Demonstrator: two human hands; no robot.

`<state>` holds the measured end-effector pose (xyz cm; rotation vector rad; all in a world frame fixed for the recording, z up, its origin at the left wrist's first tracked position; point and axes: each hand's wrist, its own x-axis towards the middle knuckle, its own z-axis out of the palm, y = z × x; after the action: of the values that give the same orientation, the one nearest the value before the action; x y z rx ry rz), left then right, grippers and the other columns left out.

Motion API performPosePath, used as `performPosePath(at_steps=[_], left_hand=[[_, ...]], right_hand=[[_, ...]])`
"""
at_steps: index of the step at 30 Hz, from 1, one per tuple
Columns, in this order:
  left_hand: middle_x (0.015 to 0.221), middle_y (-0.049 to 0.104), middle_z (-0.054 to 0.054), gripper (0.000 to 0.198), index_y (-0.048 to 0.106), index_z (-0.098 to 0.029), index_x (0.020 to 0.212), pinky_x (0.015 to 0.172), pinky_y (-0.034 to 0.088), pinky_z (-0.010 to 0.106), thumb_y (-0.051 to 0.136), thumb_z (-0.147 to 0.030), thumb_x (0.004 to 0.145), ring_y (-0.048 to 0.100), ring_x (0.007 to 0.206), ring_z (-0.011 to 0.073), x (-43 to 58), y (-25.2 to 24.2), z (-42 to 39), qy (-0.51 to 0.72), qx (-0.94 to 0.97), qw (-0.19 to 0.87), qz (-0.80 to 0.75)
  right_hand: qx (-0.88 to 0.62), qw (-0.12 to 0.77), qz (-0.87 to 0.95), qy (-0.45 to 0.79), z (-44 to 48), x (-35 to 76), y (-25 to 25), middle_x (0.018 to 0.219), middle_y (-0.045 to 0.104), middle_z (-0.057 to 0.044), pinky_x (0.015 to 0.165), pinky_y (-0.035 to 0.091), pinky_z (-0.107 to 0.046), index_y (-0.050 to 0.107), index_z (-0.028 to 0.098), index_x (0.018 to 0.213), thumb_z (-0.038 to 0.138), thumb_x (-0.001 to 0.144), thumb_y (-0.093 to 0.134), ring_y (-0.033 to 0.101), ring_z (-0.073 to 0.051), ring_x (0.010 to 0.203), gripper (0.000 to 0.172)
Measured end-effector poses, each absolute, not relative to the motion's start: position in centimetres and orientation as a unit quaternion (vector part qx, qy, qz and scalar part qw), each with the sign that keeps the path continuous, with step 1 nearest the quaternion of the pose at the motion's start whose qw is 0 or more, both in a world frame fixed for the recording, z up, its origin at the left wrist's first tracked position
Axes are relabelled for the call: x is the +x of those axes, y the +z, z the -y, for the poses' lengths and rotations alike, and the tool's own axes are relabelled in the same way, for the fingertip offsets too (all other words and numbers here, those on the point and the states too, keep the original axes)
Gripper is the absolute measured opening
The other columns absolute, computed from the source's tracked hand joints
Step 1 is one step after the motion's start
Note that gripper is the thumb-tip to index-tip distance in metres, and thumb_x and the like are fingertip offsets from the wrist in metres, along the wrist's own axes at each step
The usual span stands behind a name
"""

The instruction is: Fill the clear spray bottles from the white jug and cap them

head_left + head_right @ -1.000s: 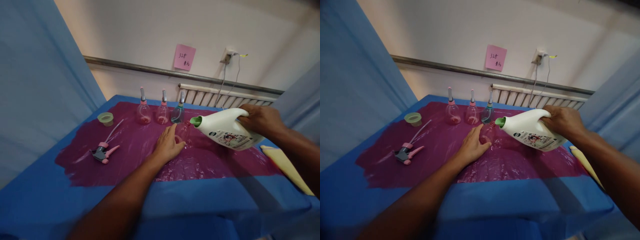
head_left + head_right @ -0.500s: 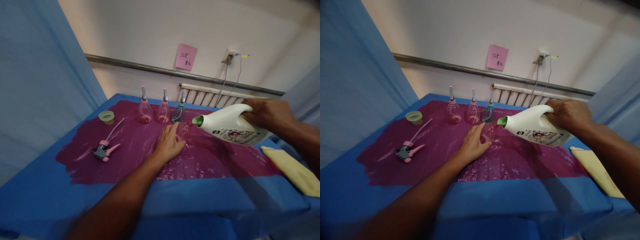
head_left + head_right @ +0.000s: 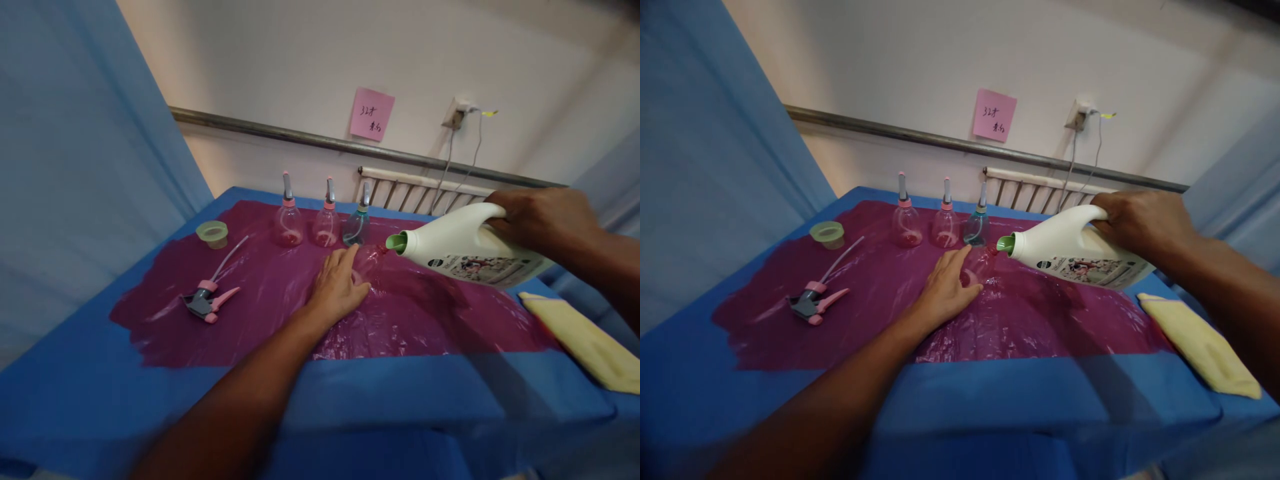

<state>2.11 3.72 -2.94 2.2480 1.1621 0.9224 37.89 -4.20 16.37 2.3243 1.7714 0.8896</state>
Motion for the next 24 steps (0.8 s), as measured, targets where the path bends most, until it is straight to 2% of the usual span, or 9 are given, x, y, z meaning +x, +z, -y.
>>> performPosePath(at_steps=[17, 20, 24], left_hand=[[0.162, 0.064, 0.014, 0.090, 0.049, -0.025, 0.176, 0.132, 0.051, 0.056, 0.084, -0.029, 0.092, 0.060, 0.154, 0.0383, 2.0, -3.1, -3.8, 0.335, 0.819, 0.222, -0.409], [0.161, 0.064, 0.014, 0.091, 0.049, -0.026, 0.175, 0.133, 0.051, 0.057, 0.085, -0.028, 0.091, 0.060, 0.153, 0.0380, 2.1, -3.1, -3.8, 0.333, 0.820, 0.220, -0.411], [0.161, 0.064, 0.014, 0.090, 0.048, -0.024, 0.175, 0.133, 0.051, 0.058, 0.084, -0.027, 0.093, 0.060, 0.153, 0.0380, 2.1, -2.8, -3.7, 0.328, 0.822, 0.215, -0.412]], right_hand=[[0.751, 0.071, -0.578, 0.312, 4.0, 38.1, 17.3, 0.104, 0.086, -0.009, 0.065, 0.030, -0.039, 0.083, 0.034, 0.116, 0.048, 0.094, 0.075, 0.068, -0.028, 0.081, 0.027], [0.739, 0.076, -0.585, 0.326, 4.2, 37.8, 17.6, 0.103, 0.086, -0.007, 0.063, 0.029, -0.038, 0.082, 0.034, 0.111, 0.050, 0.095, 0.067, 0.068, -0.028, 0.078, 0.027], [0.730, 0.093, -0.595, 0.322, 4.5, 37.4, 18.1, 0.102, 0.085, -0.006, 0.061, 0.030, -0.037, 0.079, 0.035, 0.108, 0.056, 0.096, 0.054, 0.070, -0.029, 0.079, 0.036]])
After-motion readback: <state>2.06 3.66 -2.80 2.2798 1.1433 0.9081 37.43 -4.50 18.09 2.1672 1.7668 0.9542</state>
